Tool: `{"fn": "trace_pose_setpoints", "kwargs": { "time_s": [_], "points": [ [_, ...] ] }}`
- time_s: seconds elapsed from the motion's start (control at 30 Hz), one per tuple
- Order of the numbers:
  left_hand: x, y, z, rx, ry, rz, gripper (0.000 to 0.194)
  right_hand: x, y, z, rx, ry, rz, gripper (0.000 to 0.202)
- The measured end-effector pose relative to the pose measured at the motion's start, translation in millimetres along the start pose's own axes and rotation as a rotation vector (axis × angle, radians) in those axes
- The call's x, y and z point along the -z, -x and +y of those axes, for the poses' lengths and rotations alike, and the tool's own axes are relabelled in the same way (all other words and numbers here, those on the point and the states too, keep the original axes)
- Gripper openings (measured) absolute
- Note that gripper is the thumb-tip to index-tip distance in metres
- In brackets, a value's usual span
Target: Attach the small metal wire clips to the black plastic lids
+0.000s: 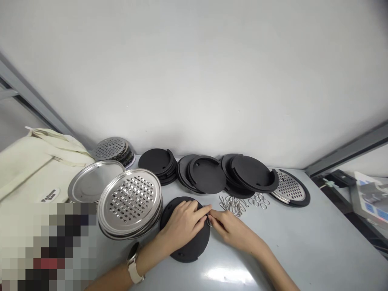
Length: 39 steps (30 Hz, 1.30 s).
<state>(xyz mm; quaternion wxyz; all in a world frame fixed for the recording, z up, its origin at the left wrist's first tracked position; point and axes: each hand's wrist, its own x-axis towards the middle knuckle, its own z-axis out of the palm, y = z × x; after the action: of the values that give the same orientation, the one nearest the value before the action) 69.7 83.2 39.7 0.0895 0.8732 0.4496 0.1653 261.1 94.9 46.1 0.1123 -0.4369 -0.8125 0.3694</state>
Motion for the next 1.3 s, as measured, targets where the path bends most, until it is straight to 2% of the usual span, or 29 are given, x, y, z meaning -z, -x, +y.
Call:
{"fn": "trace_pose_setpoints", "kwargs": {
  "time_s": [0.23, 0.5, 0.8, 1.03, 1.3],
  "points": [
    [0.3, 0.4, 0.3, 0.013, 0.027, -0.02, 0.029, 2.8, 1.6, 0.4, -0.003, 0.008, -0.008, 0.027],
    [-0.3, 1.7, -0.2, -0.01, 0.022, -0.001, 0.037, 1.1, 1.2, 3.2, 0.005, 0.028, -0.001, 0.028],
    [2.4, 0.9, 0.8, 0.009, 0.062, -0.028, 0.032, 3.5, 2.8, 1.6, -0.011, 0.039, -0.001, 0.029],
    [-1.1, 1.2, -0.7, 0.005, 0.047, -0.005, 0.03, 6.9, 4.4, 0.7, -0.014, 0.032, -0.024, 0.031],
    [2.0, -0.2, 1.3, -0.004, 0.029, -0.033, 0.041, 0.5, 0.6, 4.8, -0.028, 0.064, -0.012, 0.031]
  ]
}}
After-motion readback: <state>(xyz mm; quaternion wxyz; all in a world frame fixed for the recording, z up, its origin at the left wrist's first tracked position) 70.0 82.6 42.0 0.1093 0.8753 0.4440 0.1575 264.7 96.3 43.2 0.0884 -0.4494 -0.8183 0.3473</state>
